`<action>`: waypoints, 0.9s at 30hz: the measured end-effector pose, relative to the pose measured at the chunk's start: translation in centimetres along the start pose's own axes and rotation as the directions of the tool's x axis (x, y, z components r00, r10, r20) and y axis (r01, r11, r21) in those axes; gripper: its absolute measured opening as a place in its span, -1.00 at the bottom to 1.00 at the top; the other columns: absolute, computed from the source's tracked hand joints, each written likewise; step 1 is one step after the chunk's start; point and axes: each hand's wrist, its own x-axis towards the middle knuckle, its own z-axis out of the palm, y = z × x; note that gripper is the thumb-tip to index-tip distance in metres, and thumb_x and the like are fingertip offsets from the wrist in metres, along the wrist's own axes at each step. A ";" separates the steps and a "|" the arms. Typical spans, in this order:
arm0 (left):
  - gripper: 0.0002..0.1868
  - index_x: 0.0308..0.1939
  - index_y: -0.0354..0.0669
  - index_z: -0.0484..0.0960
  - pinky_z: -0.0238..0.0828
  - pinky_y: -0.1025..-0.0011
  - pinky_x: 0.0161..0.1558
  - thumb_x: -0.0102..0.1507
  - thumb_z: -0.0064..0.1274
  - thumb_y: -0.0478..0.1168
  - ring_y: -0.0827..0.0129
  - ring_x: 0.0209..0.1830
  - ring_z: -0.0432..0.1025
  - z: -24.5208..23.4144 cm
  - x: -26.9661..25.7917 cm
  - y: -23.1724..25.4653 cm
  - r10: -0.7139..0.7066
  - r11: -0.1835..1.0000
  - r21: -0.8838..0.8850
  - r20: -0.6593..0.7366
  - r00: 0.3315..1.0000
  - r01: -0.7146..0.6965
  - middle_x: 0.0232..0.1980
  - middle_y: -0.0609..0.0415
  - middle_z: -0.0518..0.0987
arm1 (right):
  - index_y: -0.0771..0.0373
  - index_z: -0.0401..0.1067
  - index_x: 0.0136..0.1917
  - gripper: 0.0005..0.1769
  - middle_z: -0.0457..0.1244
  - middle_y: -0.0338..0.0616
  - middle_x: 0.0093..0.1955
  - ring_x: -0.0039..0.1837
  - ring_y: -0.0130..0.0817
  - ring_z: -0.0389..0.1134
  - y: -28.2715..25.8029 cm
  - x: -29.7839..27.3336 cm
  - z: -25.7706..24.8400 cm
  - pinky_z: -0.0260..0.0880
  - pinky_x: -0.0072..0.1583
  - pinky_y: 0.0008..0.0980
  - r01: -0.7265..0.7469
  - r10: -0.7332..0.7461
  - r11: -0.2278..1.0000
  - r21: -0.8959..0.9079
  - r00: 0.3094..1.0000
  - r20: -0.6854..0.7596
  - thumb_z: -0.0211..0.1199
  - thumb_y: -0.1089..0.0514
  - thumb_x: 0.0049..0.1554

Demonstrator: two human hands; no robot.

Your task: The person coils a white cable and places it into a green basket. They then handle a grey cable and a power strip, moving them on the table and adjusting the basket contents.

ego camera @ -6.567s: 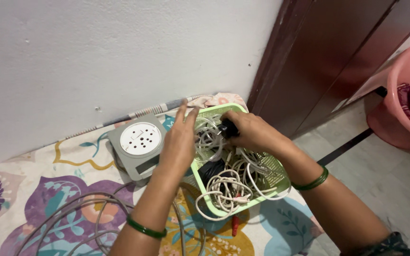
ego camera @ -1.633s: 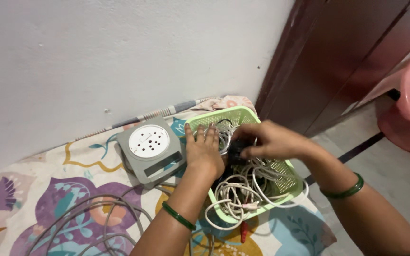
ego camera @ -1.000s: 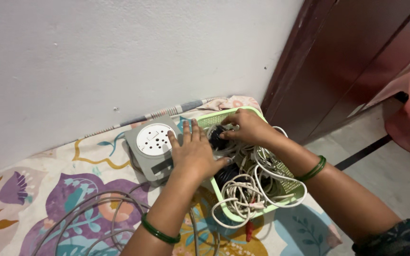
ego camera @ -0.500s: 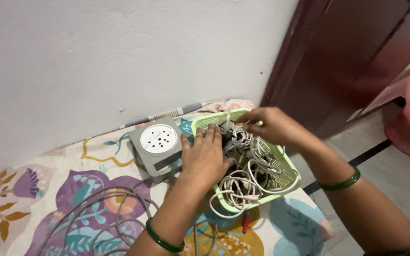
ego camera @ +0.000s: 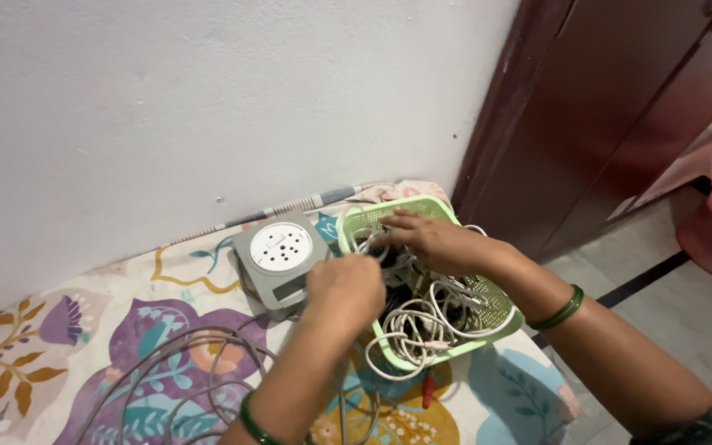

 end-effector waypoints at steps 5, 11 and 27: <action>-0.45 0.44 -0.21 0.29 0.05 0.01 0.41 0.40 -0.22 -0.08 0.08 0.56 0.08 0.8 2.2 -2.6 -0.039 0.986 -0.165 -0.259 0.965 -0.004 0.54 -0.08 0.24 | -0.04 0.43 0.38 -0.20 -0.07 -0.19 0.66 0.65 -0.09 -0.14 1.0 0.4 1.0 -0.06 0.56 -0.04 0.042 -0.045 0.998 0.044 0.997 0.056 0.07 0.53 -0.06; -0.18 0.55 -0.33 -0.07 -0.30 0.10 0.56 0.39 -0.11 0.06 0.13 0.66 -0.25 5.6 6.1 -3.5 0.169 0.986 0.036 -0.195 0.966 -0.165 0.65 -0.15 -0.16 | 0.11 0.58 0.18 -0.66 0.20 -0.15 0.48 0.52 -0.11 0.19 3.0 -0.4 2.0 0.25 0.44 -0.12 0.052 -0.032 0.984 0.173 0.993 -0.114 0.28 0.26 0.11; -0.36 0.42 -0.32 0.31 -0.06 0.04 0.54 0.25 0.06 -0.32 0.08 0.43 0.28 6.0 7.7 -0.3 0.198 0.975 0.158 -0.297 0.934 -0.156 0.41 -0.13 0.37 | 0.29 0.49 -0.07 -0.81 0.31 0.01 0.04 0.06 -0.01 0.40 3.0 -1.9 3.0 0.43 0.09 -0.10 -0.124 0.161 0.982 0.143 0.944 -0.287 0.35 0.29 -0.01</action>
